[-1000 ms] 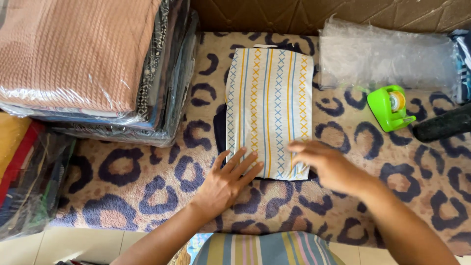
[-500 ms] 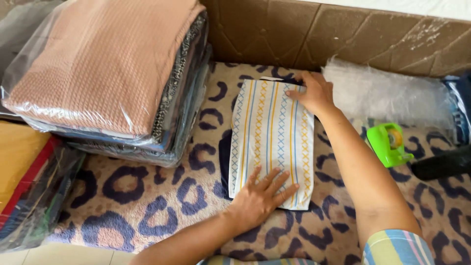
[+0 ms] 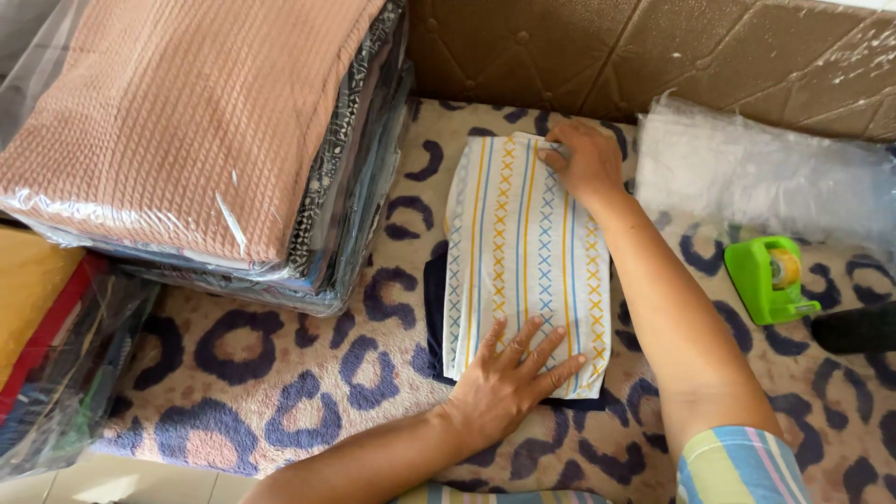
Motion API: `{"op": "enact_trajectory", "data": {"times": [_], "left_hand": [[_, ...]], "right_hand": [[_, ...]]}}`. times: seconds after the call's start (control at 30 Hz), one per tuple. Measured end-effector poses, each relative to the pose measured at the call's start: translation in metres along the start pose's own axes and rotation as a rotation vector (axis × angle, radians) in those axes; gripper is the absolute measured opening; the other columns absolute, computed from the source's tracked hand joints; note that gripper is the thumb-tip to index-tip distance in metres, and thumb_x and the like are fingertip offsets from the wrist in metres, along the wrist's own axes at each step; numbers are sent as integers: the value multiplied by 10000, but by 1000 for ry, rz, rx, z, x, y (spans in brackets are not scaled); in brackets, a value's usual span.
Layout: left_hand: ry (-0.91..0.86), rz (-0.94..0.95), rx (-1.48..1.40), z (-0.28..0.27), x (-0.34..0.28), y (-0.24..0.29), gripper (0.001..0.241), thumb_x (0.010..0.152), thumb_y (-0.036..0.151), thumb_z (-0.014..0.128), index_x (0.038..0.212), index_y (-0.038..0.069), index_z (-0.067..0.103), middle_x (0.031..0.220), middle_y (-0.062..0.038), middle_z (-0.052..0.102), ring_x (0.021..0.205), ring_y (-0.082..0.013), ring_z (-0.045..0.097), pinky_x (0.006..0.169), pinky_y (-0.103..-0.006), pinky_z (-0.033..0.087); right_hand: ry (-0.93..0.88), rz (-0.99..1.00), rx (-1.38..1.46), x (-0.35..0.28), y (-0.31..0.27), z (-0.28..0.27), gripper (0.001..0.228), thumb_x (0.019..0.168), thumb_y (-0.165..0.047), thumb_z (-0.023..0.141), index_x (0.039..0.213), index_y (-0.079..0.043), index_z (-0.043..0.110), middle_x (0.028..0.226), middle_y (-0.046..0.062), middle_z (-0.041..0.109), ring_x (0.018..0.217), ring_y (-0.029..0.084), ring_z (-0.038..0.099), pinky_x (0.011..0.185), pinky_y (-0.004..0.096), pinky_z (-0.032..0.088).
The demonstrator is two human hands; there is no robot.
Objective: The person folds several pieces of clothing, including dark blue shorts, a patterned white cloth, striped shorts, a plaid shirt, and a black garment, placing each folded item into a stack on a leopard-print surface.
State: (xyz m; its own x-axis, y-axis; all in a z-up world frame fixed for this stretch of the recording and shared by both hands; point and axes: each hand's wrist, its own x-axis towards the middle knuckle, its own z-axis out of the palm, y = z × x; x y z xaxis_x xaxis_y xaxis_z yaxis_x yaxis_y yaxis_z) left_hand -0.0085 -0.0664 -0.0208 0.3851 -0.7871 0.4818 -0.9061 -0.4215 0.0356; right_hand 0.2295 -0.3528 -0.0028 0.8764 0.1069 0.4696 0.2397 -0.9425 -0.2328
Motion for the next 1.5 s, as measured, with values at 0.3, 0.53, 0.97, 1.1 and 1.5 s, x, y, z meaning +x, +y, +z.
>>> {"op": "enact_trajectory", "data": {"times": [0.3, 0.53, 0.97, 1.1, 1.5], "left_hand": [[-69, 46, -45, -8, 3, -4, 586, 1010, 247, 543, 1572, 348, 410, 1608, -61, 483, 1447, -377, 491, 1133, -601, 402], [-92, 88, -118, -10, 2, -7, 556, 997, 252, 613, 1529, 324, 469, 1608, -28, 475, 1441, -410, 479, 1127, -619, 392], [-158, 157, -395, -32, 19, -19, 442, 1057, 453, 460, 1378, 222, 657, 1529, -71, 565, 1464, -379, 451, 1152, -625, 334], [-155, 68, -157, -15, 15, -15, 640, 962, 480, 672, 1542, 376, 423, 1665, -37, 380, 1527, -365, 383, 1198, -640, 314], [-170, 68, -491, -66, -12, -57, 615, 963, 232, 705, 1520, 168, 454, 1605, -131, 458, 1505, -319, 442, 1247, -531, 366]], "right_hand": [[-61, 20, 304, -8, 29, -12, 261, 885, -133, 812, 1123, -115, 707, 1066, 67, 679, 1004, 235, 632, 911, 351, 445], [-198, 421, 654, -19, 55, -36, 177, 884, -24, 796, 1012, -125, 728, 822, -34, 643, 765, 56, 560, 706, 232, 449], [259, -114, 8, -36, -27, -44, 395, 980, -102, 778, 1359, -55, 677, 1424, 257, 576, 1306, 453, 501, 1077, 600, 357], [-127, -40, -121, -50, -45, -21, 608, 1048, -428, 582, 1604, -247, 413, 1671, 191, 248, 1547, 384, 118, 1127, 758, 143], [-323, 283, -4, -111, -66, -60, 707, 1036, -522, 288, 1668, -230, 165, 1691, 213, -18, 1544, 383, -67, 1239, 629, 72]]}}
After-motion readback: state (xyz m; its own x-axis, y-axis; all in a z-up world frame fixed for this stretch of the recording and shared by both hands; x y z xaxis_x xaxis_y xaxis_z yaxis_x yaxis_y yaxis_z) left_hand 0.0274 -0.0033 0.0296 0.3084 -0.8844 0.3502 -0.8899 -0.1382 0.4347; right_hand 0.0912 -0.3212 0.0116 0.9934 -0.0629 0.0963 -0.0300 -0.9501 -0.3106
